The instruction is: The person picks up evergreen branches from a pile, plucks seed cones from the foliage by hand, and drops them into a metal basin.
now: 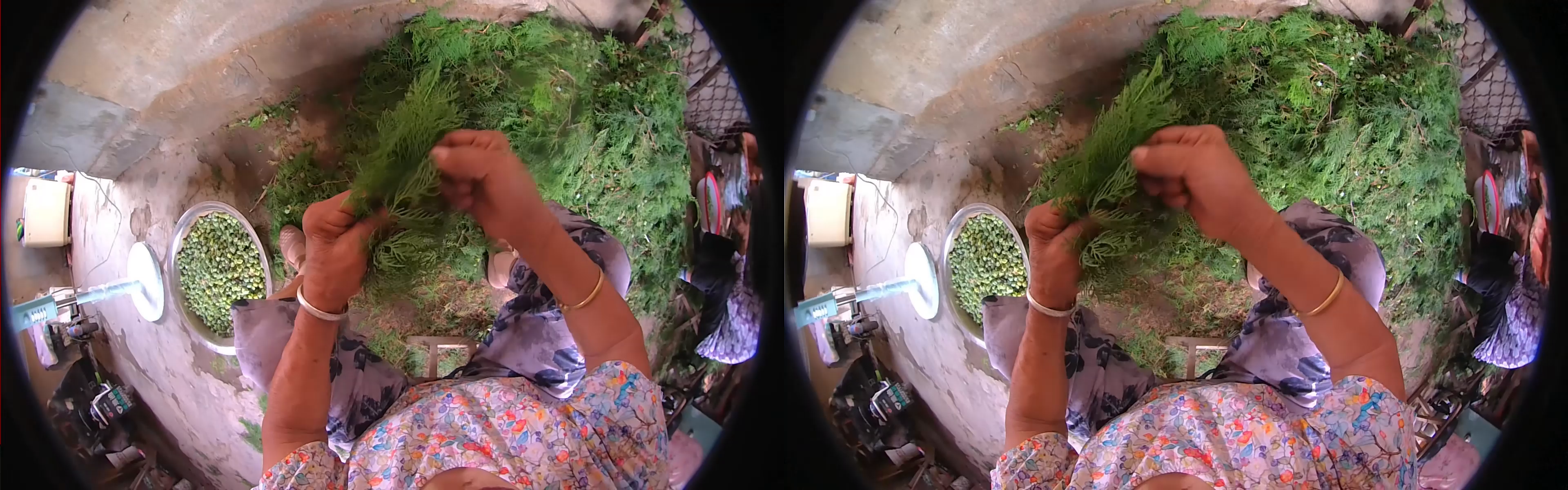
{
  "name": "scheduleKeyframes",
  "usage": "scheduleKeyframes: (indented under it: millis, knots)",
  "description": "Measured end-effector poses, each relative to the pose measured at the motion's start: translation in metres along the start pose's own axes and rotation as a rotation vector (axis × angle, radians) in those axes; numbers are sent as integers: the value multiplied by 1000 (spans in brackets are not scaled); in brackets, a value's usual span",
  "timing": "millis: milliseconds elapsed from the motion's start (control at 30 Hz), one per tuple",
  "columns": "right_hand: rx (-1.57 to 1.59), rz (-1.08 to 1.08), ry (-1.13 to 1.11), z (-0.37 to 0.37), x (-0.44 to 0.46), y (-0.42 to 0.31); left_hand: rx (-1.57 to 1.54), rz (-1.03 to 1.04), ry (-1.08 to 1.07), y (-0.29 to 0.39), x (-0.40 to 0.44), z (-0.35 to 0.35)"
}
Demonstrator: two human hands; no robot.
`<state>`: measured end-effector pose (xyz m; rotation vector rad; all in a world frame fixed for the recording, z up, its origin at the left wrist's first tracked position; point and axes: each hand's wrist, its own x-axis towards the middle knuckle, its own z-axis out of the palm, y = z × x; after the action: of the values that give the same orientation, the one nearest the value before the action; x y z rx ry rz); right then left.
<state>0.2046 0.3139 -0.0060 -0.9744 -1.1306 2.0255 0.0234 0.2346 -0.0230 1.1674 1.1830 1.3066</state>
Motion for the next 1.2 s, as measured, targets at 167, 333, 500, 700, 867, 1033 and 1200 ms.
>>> scheduleKeyframes:
  millis: [167,333,500,700,867,1033,1200]
  knots:
    - [384,-93,-62,-12,4,-7,46,-79,-8,-8,2,-3]
    - [294,-65,38,-12,-1,-15,344,-259,-86,-45,-9,-22]
    - [123,20,158,-22,-7,-18,1340,-354,-1025,-118,-85,-68]
    - [-51,-3,230,-25,-18,-29,1296,-537,-953,-189,-93,-86]
    - [-147,-38,269,-24,-20,-34,1269,-295,-462,-269,-33,-55]
    - [-223,-70,270,-26,-15,-36,1456,-31,-201,-321,-7,-23]
    - [-210,-33,278,-30,-14,-38,1098,-533,-187,-303,5,-9]
